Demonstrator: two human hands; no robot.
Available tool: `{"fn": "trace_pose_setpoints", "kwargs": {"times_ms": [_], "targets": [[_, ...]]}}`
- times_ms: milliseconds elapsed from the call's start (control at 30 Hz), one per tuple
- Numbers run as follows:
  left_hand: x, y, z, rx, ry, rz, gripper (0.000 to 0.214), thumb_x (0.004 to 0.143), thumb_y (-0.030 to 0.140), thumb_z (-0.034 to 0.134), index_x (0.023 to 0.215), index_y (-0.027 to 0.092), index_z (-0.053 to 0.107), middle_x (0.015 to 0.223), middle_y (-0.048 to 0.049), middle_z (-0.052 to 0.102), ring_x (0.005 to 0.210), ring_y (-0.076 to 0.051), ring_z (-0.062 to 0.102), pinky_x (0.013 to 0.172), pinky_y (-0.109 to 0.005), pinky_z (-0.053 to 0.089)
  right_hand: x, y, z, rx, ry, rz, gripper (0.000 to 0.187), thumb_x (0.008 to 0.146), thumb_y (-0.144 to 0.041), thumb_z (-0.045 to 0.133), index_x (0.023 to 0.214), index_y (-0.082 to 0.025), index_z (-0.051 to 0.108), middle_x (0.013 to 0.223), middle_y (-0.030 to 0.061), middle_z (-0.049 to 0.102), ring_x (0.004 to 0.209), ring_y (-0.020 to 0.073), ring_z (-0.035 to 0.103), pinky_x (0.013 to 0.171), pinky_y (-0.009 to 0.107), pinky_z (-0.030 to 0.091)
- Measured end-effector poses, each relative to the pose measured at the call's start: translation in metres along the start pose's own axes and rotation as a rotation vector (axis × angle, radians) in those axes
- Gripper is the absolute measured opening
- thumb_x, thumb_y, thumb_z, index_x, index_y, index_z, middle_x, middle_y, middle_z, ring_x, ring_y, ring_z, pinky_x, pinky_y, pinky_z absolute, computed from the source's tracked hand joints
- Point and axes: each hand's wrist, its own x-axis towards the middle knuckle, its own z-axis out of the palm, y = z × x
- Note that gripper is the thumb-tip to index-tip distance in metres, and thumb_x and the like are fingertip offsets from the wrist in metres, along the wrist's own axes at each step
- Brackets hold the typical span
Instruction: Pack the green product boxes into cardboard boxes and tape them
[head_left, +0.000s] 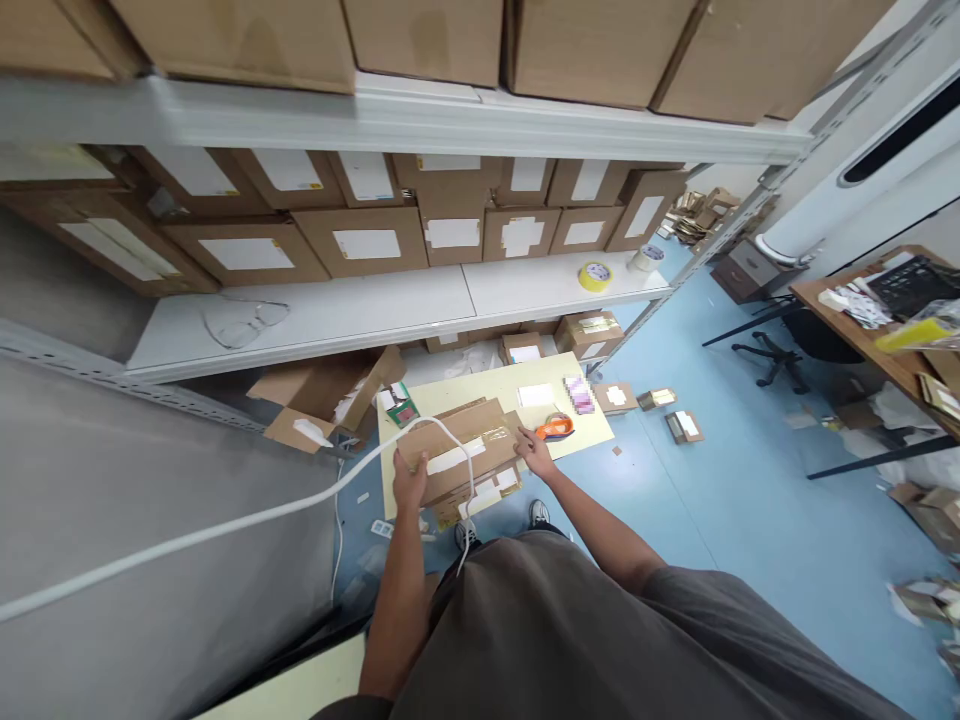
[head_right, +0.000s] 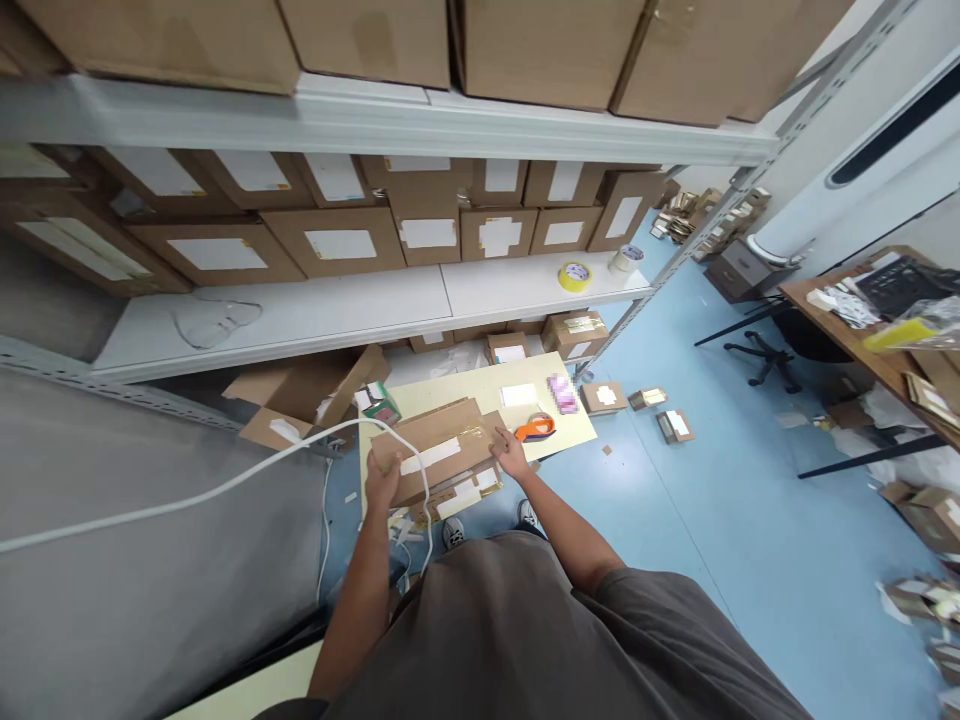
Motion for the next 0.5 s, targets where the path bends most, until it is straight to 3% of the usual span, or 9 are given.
{"fn": "trace_pose_setpoints", "kwargs": {"times_ms": [100, 233, 367, 500], "targets": [[0.000, -0.001, -0.004, -0.086, 0.052, -0.012, 0.068, 0.099, 0.050, 0.069, 0.158, 0.022, 0.053, 0.150, -0.0155, 0.072, 0.136, -0.035, 0.071, 0.116, -0.049, 0.056, 0.018, 0.016, -0.046, -0.211, 0.067, 0.061, 0.055, 0.092, -0.025, 0.061, 0.146, -0.018, 0.069, 0.146, 0.0164, 0.073, 0.137, 0.0334, 0.067, 0.119, 0.048, 0.053], [-0.006, 0.004, -0.007, -0.164, 0.091, 0.020, 0.056, 0.095, 0.037, 0.074, 0.147, 0.021, 0.061, 0.141, -0.0139, 0.077, 0.132, -0.034, 0.073, 0.118, -0.050, 0.057, 0.044, 0.041, -0.097, -0.593, -0.129, 0.080, 0.051, 0.085, -0.014, 0.067, 0.136, -0.015, 0.072, 0.140, 0.0186, 0.074, 0.132, 0.0367, 0.069, 0.111, 0.044, 0.055], [-0.015, 0.011, -0.003, -0.199, 0.114, -0.001, 0.054, 0.091, 0.033, 0.077, 0.142, 0.019, 0.063, 0.134, -0.0155, 0.079, 0.125, -0.036, 0.076, 0.115, -0.053, 0.059, 0.063, 0.066, -0.113, -0.675, -0.316, 0.097, 0.047, 0.079, -0.005, 0.075, 0.125, -0.012, 0.073, 0.127, 0.0213, 0.077, 0.119, 0.0369, 0.073, 0.102, 0.042, 0.056], [-0.026, 0.018, 0.000, -0.223, 0.153, 0.003, 0.056, 0.089, 0.028, 0.080, 0.141, 0.018, 0.062, 0.134, -0.0128, 0.078, 0.127, -0.032, 0.075, 0.116, -0.050, 0.059, 0.074, 0.085, -0.119, -0.699, -0.387, 0.050, 0.037, 0.087, -0.007, 0.073, 0.124, -0.015, 0.071, 0.121, 0.0196, 0.078, 0.121, 0.0359, 0.072, 0.108, 0.042, 0.052]]}}
